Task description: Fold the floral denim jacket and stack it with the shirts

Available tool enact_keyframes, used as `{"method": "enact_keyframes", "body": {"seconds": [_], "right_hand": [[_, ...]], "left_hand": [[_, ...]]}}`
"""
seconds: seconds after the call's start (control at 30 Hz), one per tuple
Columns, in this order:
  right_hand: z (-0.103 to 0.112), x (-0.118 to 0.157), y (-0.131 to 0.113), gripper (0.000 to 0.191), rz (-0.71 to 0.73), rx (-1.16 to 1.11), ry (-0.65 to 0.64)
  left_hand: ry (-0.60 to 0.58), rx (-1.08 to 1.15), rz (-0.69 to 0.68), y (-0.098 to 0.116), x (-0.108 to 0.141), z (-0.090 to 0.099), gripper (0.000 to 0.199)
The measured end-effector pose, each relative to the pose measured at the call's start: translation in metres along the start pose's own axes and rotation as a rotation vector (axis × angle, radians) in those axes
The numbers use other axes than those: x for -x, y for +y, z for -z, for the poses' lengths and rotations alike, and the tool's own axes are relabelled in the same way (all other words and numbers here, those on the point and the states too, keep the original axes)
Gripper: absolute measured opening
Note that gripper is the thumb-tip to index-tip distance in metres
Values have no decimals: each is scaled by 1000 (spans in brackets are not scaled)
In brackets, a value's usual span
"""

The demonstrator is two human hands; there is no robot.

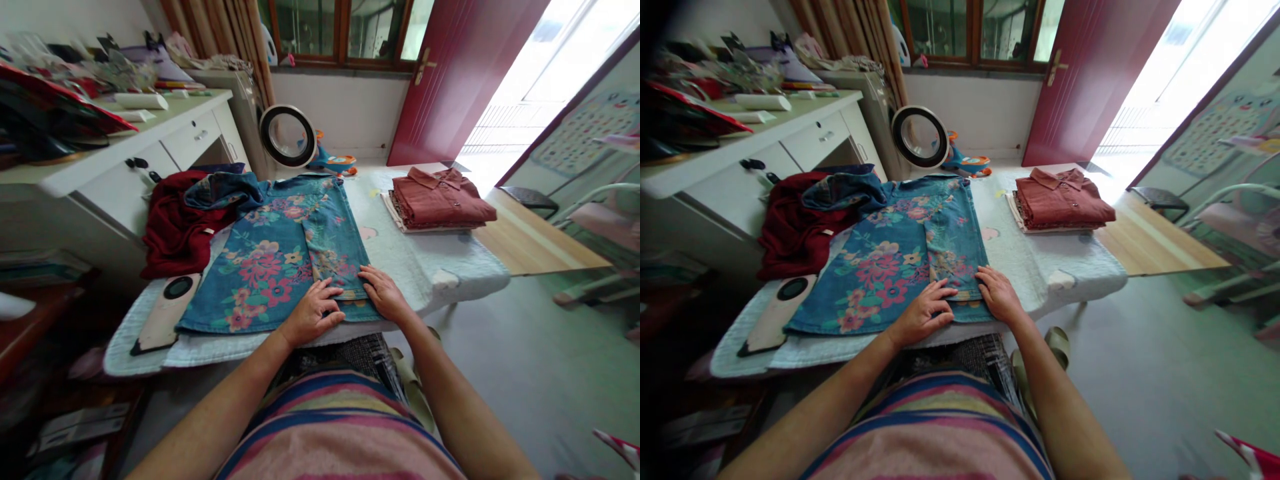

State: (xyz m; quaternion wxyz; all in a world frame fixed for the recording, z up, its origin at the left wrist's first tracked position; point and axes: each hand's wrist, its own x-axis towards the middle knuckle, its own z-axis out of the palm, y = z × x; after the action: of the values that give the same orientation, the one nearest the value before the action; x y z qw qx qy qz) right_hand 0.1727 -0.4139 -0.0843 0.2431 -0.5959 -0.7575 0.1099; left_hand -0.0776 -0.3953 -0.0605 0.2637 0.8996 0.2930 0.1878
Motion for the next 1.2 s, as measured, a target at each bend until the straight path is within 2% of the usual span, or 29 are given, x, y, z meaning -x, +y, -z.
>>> {"method": "enact_keyframes", "body": {"seconds": [0.1, 0.3, 0.4, 0.5, 0.6, 0.67, 0.77, 0.87, 0.93, 1.07, 1.2], "right_hand": [[4, 10, -3, 43, 1, 58, -50], [9, 27, -11, 54, -22, 175, -148], [20, 30, -10, 54, -30, 160, -187], [39, 20, -12, 44, -6, 85, -215], [51, -6, -19, 39, -38, 47, -180], [47, -27, -23, 35, -39, 56, -82], [22, -50, -23, 38, 27, 63, 45], [-4, -56, -14, 46, 33, 84, -3], [-13, -52, -7, 49, 35, 108, -60], [-15, -40, 2, 54, 12, 151, -91], [-10, -35, -1, 52, -1, 166, -81]], "left_hand": [[2, -3, 26, 0, -3, -1, 27], [13, -32, 37, 0, -3, -5, 10], [16, -37, 59, 1, -3, -3, 25], [-25, -86, 70, 7, -11, 6, 45], [-77, -161, 87, 14, -31, 16, 37], [-17, -242, 113, 16, -47, 18, 30], [97, -381, 143, 8, -64, 10, 44], [47, -425, 228, -4, -65, -7, 64], [12, -432, 284, -10, -61, -16, 70], [17, -480, 313, -9, -53, -23, 71], [17, -501, 304, -3, -55, -12, 70]]}}
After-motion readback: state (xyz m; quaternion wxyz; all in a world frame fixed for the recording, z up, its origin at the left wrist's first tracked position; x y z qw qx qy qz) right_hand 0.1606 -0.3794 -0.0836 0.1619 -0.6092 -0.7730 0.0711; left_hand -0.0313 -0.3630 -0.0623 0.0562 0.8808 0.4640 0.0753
